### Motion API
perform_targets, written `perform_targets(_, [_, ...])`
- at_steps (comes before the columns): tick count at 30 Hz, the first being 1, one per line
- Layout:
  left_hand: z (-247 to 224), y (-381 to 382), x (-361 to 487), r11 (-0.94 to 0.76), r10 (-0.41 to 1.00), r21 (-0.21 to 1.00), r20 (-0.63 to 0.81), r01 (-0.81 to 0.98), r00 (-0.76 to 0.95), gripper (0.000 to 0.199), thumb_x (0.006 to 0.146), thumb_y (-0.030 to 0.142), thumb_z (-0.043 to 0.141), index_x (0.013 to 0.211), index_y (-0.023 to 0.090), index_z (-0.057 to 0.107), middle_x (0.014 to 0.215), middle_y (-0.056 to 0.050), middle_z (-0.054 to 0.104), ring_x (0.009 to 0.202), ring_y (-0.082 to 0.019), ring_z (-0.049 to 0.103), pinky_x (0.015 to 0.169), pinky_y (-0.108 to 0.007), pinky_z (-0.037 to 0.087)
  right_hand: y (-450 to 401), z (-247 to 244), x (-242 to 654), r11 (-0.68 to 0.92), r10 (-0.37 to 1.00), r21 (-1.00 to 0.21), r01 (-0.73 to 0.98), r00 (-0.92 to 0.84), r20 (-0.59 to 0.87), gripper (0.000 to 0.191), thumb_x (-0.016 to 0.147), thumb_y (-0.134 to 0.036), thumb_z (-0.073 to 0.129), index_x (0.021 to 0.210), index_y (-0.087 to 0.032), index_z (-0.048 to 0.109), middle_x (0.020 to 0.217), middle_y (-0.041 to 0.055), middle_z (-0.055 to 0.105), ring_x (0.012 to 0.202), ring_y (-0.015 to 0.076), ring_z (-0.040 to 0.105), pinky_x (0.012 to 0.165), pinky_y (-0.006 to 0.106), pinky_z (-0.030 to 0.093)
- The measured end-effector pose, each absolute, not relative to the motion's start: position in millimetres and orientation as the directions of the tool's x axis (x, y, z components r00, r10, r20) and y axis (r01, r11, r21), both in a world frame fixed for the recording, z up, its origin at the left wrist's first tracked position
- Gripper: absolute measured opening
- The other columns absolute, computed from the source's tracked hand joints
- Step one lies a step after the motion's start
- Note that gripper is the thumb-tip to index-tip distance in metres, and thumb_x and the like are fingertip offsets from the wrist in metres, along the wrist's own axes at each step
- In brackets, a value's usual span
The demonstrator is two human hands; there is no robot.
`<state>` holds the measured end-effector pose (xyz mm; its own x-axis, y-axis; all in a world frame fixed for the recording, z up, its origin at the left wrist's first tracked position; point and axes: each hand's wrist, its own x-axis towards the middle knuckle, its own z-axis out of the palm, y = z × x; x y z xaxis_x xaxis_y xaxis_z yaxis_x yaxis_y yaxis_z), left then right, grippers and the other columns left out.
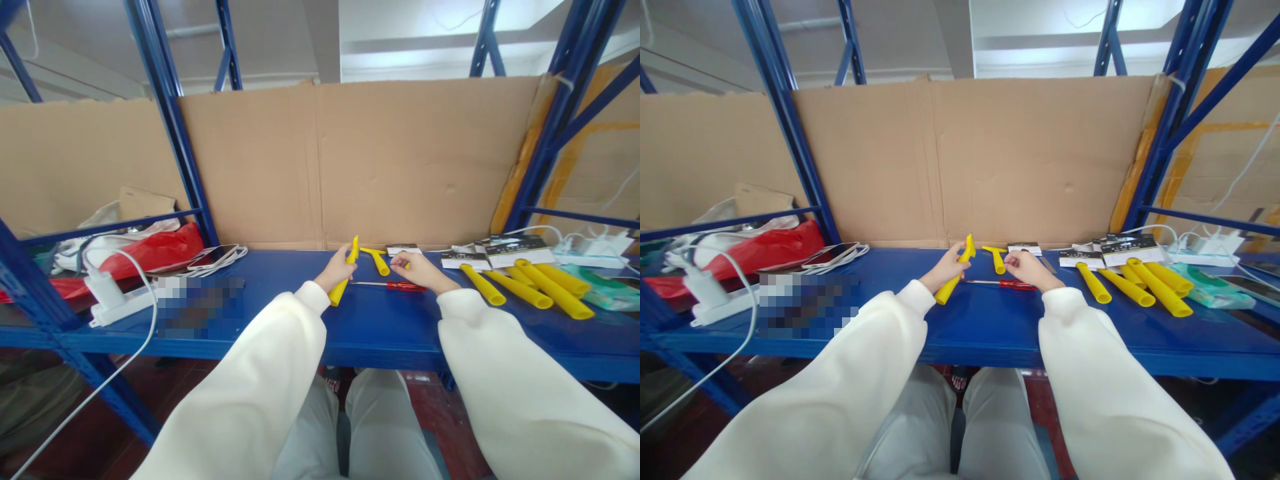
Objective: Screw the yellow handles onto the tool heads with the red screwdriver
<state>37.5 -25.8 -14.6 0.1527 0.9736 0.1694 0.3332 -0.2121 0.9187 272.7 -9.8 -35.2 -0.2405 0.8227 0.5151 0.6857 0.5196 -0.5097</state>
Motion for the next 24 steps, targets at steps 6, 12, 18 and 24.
perform_targets(6, [-10, -23, 90, -0.166, 0.959, 0.98, 0.135, 0.108, 0.251, 0.06, 0.081, -0.004, 0.057, 0.136, 0.02, 0.048, 0.079, 0.004, 0.059, 0.047, -0.005, 0.049, 0.052, -0.019, 0.045, -11, -35, 268, 0.592, 0.779, -0.522, 0.614, -0.269, 0.567, 0.013, 0.078, -0.031, 0.065, 0.085, -0.021, 0.07, 0.082, 0.0051, 0.075, 0.077, 0.0203, 0.069, 0.081, 0.037, 0.057])
perform_targets(12, [-14, -20, 125, -0.051, 0.978, 0.993, 0.072, -0.111, 0.197, 0.058, 0.08, -0.006, 0.054, 0.13, 0.022, 0.045, 0.072, 0.007, 0.053, 0.045, -0.006, 0.048, 0.049, -0.018, 0.044, -12, -34, 269, 0.606, 0.764, -0.52, 0.602, -0.257, 0.592, 0.014, 0.078, -0.035, 0.067, 0.082, -0.022, 0.067, 0.077, 0.0048, 0.074, 0.074, 0.0203, 0.067, 0.078, 0.037, 0.057])
perform_targets(18, [-16, -27, 122, 0.019, 0.98, 0.991, 0.009, -0.136, 0.2, 0.056, 0.085, -0.003, 0.056, 0.133, 0.023, 0.044, 0.071, 0.007, 0.052, 0.042, -0.004, 0.045, 0.045, -0.016, 0.039, -9, -37, 271, 0.609, 0.772, -0.545, 0.577, -0.271, 0.576, 0.022, 0.079, -0.044, 0.068, 0.079, -0.022, 0.067, 0.075, 0.0049, 0.073, 0.071, 0.0204, 0.067, 0.076, 0.037, 0.057])
perform_targets(24, [-12, -38, 119, 0.03, 0.981, 0.995, -0.012, -0.092, 0.193, 0.058, 0.086, -0.004, 0.053, 0.137, 0.021, 0.042, 0.071, 0.007, 0.051, 0.041, -0.004, 0.044, 0.043, -0.016, 0.038, -6, -39, 271, 0.608, 0.779, -0.56, 0.562, -0.285, 0.559, 0.031, 0.076, -0.052, 0.069, 0.073, -0.021, 0.067, 0.073, 0.006, 0.072, 0.07, 0.021, 0.066, 0.072, 0.036, 0.055])
